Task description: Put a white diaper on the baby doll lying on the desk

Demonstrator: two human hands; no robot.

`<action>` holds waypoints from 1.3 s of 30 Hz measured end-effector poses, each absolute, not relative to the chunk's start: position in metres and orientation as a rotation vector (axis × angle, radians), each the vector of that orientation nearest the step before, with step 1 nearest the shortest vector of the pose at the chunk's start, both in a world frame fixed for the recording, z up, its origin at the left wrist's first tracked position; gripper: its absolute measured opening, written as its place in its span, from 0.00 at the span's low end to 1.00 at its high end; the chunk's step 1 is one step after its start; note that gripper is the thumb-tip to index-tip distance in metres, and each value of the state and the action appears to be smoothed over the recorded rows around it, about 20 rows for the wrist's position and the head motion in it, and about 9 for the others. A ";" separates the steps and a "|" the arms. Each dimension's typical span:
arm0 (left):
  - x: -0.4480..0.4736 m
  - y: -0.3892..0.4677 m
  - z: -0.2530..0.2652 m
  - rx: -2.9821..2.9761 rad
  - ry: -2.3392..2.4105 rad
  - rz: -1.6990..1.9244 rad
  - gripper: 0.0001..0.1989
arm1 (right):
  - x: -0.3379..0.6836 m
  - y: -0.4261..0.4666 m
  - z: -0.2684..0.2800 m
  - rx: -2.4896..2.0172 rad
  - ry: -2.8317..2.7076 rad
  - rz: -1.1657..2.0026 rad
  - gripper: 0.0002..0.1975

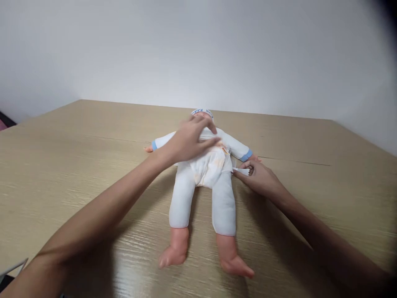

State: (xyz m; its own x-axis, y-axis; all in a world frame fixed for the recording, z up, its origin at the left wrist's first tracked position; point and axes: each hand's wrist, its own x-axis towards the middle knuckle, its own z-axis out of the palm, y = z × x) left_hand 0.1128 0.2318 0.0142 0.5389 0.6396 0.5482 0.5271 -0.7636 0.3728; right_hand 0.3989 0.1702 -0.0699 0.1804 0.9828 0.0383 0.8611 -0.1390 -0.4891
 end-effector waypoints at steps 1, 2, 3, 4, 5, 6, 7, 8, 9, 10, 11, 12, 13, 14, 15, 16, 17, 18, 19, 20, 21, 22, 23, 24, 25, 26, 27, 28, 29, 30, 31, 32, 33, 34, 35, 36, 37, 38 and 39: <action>0.122 0.229 0.015 2.674 0.929 0.955 0.14 | 0.399 0.170 -0.070 -2.062 -1.739 0.428 0.21; 0.130 0.226 0.014 2.713 0.892 0.867 0.15 | 0.400 0.169 -0.070 -2.043 -1.741 0.451 0.21; 0.137 0.224 0.013 2.732 0.888 0.782 0.16 | 0.402 0.168 -0.070 -2.013 -1.741 0.482 0.21; 0.142 0.223 0.011 2.737 0.907 0.710 0.17 | 0.403 0.168 -0.071 -1.975 -1.737 0.516 0.21; 0.145 0.223 0.009 2.732 0.933 0.660 0.17 | 0.405 0.167 -0.070 -1.933 -1.729 0.552 0.20; 0.145 0.222 0.007 2.721 0.957 0.628 0.18 | 0.407 0.167 -0.069 -1.892 -1.718 0.588 0.19; 0.145 0.222 0.005 2.706 0.975 0.606 0.18 | 0.409 0.167 -0.067 -1.856 -1.707 0.623 0.19; 0.143 0.221 0.004 2.689 0.987 0.592 0.17 | 0.410 0.166 -0.064 -1.821 -1.693 0.652 0.19; 0.140 0.221 0.003 2.671 0.991 0.584 0.17 | 0.410 0.165 -0.060 -1.785 -1.680 0.682 0.20; 0.138 0.221 0.002 2.655 0.990 0.579 0.18 | 0.410 0.165 -0.055 -1.750 -1.668 0.708 0.21; 0.135 0.221 0.002 2.642 0.987 0.574 0.18 | 0.409 0.164 -0.050 -1.713 -1.655 0.729 0.21; 0.134 0.221 0.002 2.631 0.984 0.568 0.18 | 0.406 0.164 -0.045 -1.670 -1.642 0.746 0.22; 0.133 0.221 0.002 2.621 0.982 0.565 0.19 | 0.402 0.163 -0.040 -1.623 -1.632 0.757 0.23; 0.133 0.221 0.001 2.611 0.981 0.566 0.19 | 0.397 0.164 -0.036 -1.578 -1.627 0.762 0.23; 0.133 0.220 0.001 2.600 0.982 0.567 0.20 | 0.391 0.165 -0.033 -1.539 -1.627 0.763 0.23; 0.134 0.220 0.001 2.586 0.984 0.572 0.21 | 0.385 0.167 -0.030 -1.511 -1.633 0.759 0.23; 0.135 0.220 0.000 2.570 0.985 0.581 0.22 | 0.377 0.171 -0.028 -1.498 -1.646 0.748 0.23; 0.135 0.220 0.000 2.553 0.986 0.593 0.24 | 0.370 0.175 -0.027 -1.499 -1.663 0.733 0.22; 0.136 0.219 0.000 2.536 0.987 0.605 0.25 | 0.362 0.180 -0.025 -1.506 -1.680 0.716 0.22; 0.136 0.219 0.000 2.519 0.987 0.617 0.27 | 0.355 0.185 -0.024 -1.512 -1.700 0.703 0.21; 0.136 0.219 -0.001 2.505 0.985 0.629 0.29 | 0.347 0.190 -0.023 -1.519 -1.722 0.693 0.21; 0.136 0.219 -0.001 2.495 0.983 0.640 0.32 | 0.339 0.194 -0.022 -1.525 -1.744 0.681 0.20; 0.135 0.220 -0.002 2.489 0.981 0.650 0.35 | 0.332 0.198 -0.021 -1.526 -1.762 0.663 0.19; 0.135 0.221 -0.004 2.484 0.981 0.667 0.38 | 0.326 0.200 -0.021 -1.523 -1.774 0.637 0.19; 0.135 0.223 -0.005 2.481 0.977 0.688 0.40 | 0.320 0.200 -0.021 -1.513 -1.782 0.609 0.18; 0.134 0.224 -0.006 2.475 0.960 0.718 0.42 | 0.315 0.199 -0.021 -1.500 -1.780 0.579 0.17; 0.134 0.225 -0.007 2.461 0.926 0.758 0.44 | 0.312 0.196 -0.022 -1.477 -1.777 0.545 0.15; 0.132 0.225 -0.008 2.434 0.870 0.805 0.45 | 0.309 0.192 -0.022 -1.441 -1.772 0.499 0.13; 0.130 0.224 -0.009 2.396 0.800 0.851 0.46 | 0.308 0.187 -0.023 -1.394 -1.770 0.438 0.10; 0.126 0.222 -0.010 2.354 0.726 0.890 0.47 | 0.308 0.181 -0.025 -1.339 -1.777 0.365 0.08; 0.122 0.219 -0.010 2.317 0.666 0.921 0.47 | 0.309 0.175 -0.026 -1.280 -1.798 0.290 0.07; 0.115 0.216 -0.012 2.288 0.628 0.946 0.46 | 0.310 0.169 -0.027 -1.220 -1.832 0.225 0.09; 0.108 0.211 -0.013 2.273 0.614 0.964 0.43 | 0.312 0.163 -0.029 -1.167 -1.877 0.184 0.11; 0.099 0.207 -0.016 2.275 0.627 0.976 0.40 | 0.313 0.158 -0.032 -1.127 -1.928 0.171 0.14; 0.090 0.204 -0.019 2.294 0.663 0.980 0.36 | 0.315 0.154 -0.035 -1.093 -1.978 0.177 0.16; 0.081 0.201 -0.024 2.324 0.716 0.977 0.32 | 0.317 0.151 -0.038 -1.066 -2.017 0.188 0.19; 0.071 0.199 -0.028 2.358 0.780 0.967 0.29 | 0.319 0.149 -0.042 -1.045 -2.044 0.194 0.21; 0.062 0.199 -0.033 2.392 0.851 0.956 0.26 | 0.321 0.148 -0.045 -1.029 -2.067 0.193 0.22; 0.054 0.200 -0.039 2.419 0.926 0.951 0.24 | 0.323 0.148 -0.049 -1.019 -2.085 0.186 0.24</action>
